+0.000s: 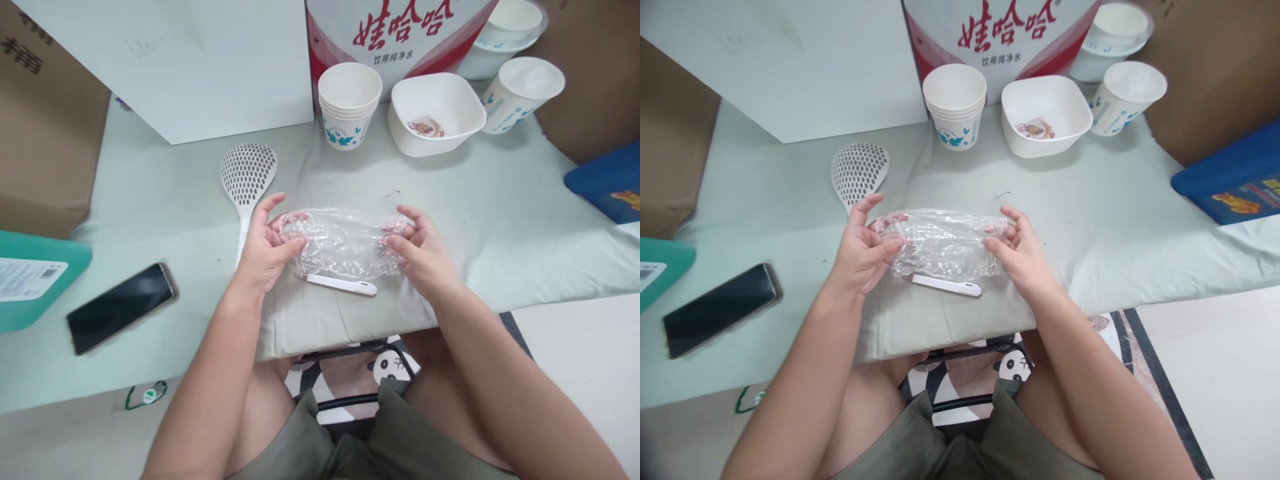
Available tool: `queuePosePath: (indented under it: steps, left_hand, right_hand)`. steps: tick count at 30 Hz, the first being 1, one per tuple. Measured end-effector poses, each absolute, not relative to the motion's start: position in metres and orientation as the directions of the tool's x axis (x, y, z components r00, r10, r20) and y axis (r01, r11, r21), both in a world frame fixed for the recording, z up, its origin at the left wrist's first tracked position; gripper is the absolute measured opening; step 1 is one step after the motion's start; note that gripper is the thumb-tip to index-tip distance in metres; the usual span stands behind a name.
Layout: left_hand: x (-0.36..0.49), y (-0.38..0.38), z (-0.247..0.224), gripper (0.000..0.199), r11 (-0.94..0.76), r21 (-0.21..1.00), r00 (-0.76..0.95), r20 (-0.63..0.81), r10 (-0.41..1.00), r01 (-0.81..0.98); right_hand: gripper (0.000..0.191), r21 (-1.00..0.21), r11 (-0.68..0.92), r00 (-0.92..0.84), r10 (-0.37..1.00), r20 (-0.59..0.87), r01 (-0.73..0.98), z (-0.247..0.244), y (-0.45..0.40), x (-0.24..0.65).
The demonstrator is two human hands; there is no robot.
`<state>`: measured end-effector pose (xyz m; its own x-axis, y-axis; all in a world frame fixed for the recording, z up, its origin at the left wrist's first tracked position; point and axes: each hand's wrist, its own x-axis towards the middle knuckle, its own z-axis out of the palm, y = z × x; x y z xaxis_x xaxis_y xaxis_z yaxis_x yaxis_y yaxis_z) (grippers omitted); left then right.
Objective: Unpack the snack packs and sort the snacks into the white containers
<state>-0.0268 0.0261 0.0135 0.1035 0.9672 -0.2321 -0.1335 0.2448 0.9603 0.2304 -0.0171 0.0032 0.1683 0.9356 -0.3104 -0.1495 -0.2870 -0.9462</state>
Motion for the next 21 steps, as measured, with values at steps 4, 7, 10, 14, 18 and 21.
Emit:
queuePosePath:
  steps: [4, 7, 10, 14, 18, 21]
  left_hand:
    - [-0.0272, 0.0276, 0.0163, 0.098, 0.416, 0.882, 0.189, -0.379, 0.906, -0.222]
    - [-0.0253, 0.0272, 0.0154, 0.080, 0.510, 0.843, 0.227, -0.470, 0.853, -0.169]
    - [-0.0246, 0.0274, 0.0143, 0.058, 0.475, 0.858, 0.178, -0.445, 0.877, -0.194]
    - [-0.0273, 0.0285, 0.0133, 0.044, 0.418, 0.892, 0.140, -0.398, 0.907, -0.172]
    - [-0.0294, 0.0264, 0.0124, 0.042, 0.438, 0.898, 0.178, -0.424, 0.888, -0.046]
    - [-0.0298, 0.0241, 0.0128, 0.048, 0.489, 0.872, 0.263, -0.478, 0.838, 0.026]
  right_hand:
    - [0.029, -0.936, -0.334, 0.116, 0.931, -0.346, -0.111, 0.0048, -0.0174, 0.2298]
    - [0.032, -0.925, -0.284, 0.158, 0.931, -0.329, -0.253, 0.0087, -0.0169, 0.2262]
    - [0.048, -0.859, -0.401, 0.047, 0.899, -0.436, -0.318, 0.0098, -0.0158, 0.2245]
    - [0.034, -0.900, -0.394, 0.054, 0.911, -0.410, -0.184, 0.0056, -0.0153, 0.2269]
    - [0.031, -0.926, -0.328, 0.141, 0.924, -0.356, -0.188, 0.0043, -0.0155, 0.2268]
    - [0.027, -0.932, -0.348, 0.099, 0.928, -0.358, -0.104, 0.0050, -0.0158, 0.2256]
